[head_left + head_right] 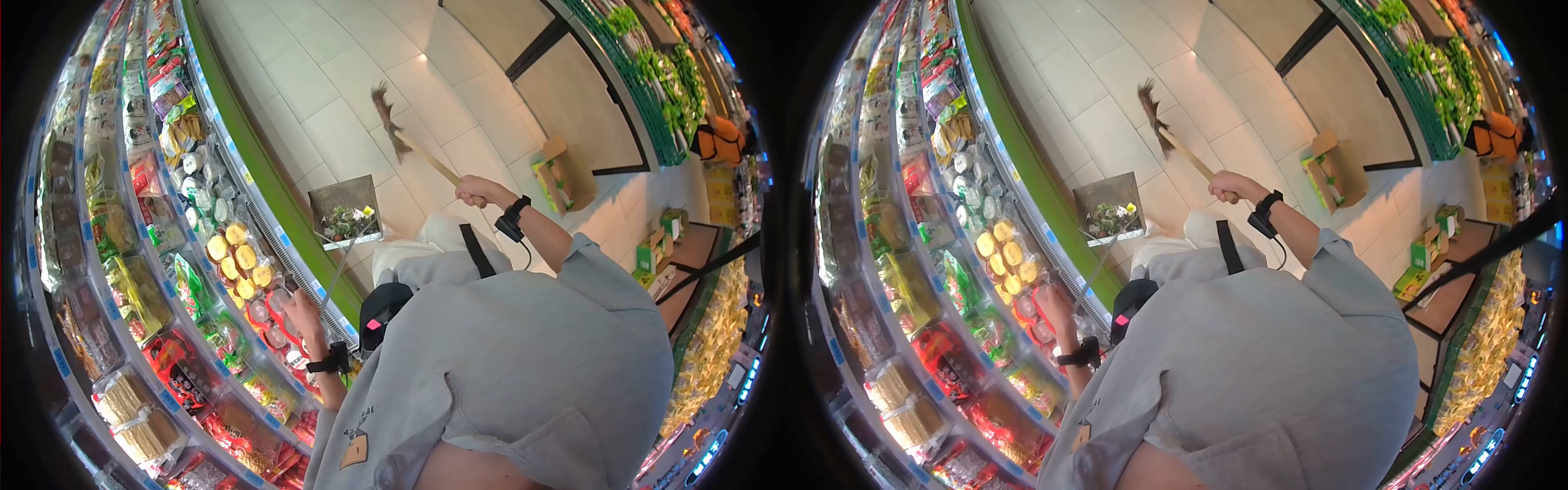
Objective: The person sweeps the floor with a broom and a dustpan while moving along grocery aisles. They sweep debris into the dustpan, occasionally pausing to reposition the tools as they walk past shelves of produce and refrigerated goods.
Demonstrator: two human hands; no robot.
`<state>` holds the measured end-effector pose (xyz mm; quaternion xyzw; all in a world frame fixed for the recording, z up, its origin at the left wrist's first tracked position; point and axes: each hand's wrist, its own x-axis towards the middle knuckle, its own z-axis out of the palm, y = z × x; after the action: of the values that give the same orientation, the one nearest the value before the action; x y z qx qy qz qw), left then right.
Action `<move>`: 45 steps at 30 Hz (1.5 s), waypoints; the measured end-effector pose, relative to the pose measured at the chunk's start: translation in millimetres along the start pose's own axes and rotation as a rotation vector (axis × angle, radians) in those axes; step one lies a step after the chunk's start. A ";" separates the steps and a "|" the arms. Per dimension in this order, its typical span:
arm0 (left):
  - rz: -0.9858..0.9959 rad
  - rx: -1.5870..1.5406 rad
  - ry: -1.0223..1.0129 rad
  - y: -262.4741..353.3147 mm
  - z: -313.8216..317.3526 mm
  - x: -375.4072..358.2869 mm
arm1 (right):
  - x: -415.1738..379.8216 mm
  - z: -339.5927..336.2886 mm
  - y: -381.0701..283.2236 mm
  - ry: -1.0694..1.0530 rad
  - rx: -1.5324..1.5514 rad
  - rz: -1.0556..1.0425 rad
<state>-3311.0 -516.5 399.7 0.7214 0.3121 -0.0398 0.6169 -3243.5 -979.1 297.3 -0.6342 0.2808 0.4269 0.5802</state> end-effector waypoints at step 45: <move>-0.328 -0.535 0.568 223.1 278.3 199.4 | 274.4 -387.6 -518.8 0.855 -1.689 -0.350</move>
<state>-2948.6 -701.0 438.9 0.4590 0.5797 0.1454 0.6574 -2587.0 -1231.5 302.1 -0.9776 -0.0300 0.1285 -0.1638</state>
